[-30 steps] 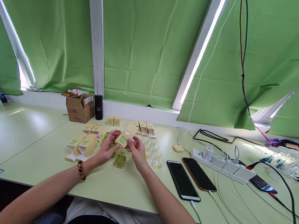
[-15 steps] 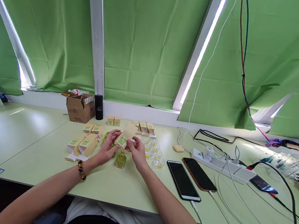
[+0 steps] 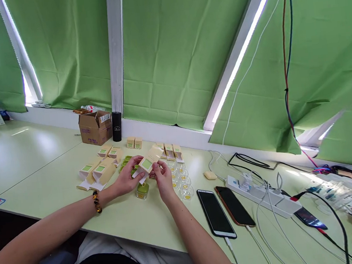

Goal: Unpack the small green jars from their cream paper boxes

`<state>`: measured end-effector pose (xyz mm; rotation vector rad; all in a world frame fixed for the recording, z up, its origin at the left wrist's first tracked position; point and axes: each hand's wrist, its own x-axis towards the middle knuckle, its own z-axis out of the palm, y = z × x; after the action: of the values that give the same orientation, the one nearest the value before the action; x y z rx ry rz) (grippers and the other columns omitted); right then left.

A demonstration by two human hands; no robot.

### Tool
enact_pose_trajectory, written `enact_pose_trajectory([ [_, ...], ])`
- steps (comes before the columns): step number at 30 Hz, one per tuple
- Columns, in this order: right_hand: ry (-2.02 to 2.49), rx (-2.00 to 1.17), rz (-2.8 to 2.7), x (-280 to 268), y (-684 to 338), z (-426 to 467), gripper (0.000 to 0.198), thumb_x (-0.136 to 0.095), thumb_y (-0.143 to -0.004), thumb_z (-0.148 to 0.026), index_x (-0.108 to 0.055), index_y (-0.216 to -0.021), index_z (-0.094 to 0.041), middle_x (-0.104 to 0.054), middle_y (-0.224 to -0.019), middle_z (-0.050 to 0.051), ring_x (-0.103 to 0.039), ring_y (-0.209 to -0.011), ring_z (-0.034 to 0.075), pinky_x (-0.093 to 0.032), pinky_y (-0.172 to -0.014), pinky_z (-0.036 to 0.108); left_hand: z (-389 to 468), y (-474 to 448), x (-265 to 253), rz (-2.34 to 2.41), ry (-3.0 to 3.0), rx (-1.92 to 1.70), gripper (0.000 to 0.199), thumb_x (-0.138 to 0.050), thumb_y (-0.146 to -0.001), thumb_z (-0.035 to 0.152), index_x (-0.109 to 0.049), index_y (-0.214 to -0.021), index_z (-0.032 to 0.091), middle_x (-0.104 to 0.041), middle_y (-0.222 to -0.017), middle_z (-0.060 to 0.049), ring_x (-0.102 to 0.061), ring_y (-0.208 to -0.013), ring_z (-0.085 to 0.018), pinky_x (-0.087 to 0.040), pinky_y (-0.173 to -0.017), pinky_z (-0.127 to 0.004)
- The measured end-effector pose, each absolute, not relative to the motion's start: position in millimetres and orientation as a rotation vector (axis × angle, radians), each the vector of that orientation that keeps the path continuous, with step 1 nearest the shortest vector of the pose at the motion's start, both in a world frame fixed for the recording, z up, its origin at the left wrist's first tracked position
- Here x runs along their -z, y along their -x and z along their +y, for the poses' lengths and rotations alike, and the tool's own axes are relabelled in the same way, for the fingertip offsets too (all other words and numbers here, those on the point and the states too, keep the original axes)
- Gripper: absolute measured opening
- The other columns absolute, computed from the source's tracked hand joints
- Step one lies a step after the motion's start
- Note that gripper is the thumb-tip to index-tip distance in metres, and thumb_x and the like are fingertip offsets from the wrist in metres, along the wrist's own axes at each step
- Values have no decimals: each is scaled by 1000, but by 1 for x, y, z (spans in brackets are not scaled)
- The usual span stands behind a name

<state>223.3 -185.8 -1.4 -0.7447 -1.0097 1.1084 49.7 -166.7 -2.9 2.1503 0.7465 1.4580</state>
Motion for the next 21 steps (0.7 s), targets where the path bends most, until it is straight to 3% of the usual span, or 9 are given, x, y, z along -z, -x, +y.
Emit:
enact_pose_trajectory([
  [5,748,-1110,-1015,3,-224,-184,56,-87,-74,-61,-60,-104,-23,-67,-70,-5,-55,-54,9,-48,-54,23,-167,-47,2,878,-2310,-1538,41,-62,-98,33,-57,-137,20,-69,-126,-13,-64,-114,-28,-50,-102,-46],
  [12,772,-1118,-1017,-1,-223,-187,57,-87,-72,-62,-62,-103,-22,-74,-90,1,-54,-55,9,-44,-48,23,-167,-46,3,859,-2498,-1573,45,-35,-106,20,-52,-148,18,-71,-122,-13,-66,-108,-25,-50,-98,-45],
  [17,827,-1118,-1058,-1,-224,-189,61,-86,-69,-68,-66,-101,-20,-71,-78,1,-52,-48,9,-41,-44,24,-164,-47,6,893,-2418,-1610,41,-51,-103,24,-55,-144,22,-70,-126,-12,-65,-116,-26,-51,-102,-44],
  [21,813,-1119,-1045,0,-225,-188,62,-86,-67,-70,-67,-98,-19,-69,-73,0,-50,-46,8,-41,-44,24,-164,-47,6,864,-2372,-1574,52,-66,-93,24,-54,-143,22,-68,-129,-12,-64,-119,-28,-52,-103,-47],
])
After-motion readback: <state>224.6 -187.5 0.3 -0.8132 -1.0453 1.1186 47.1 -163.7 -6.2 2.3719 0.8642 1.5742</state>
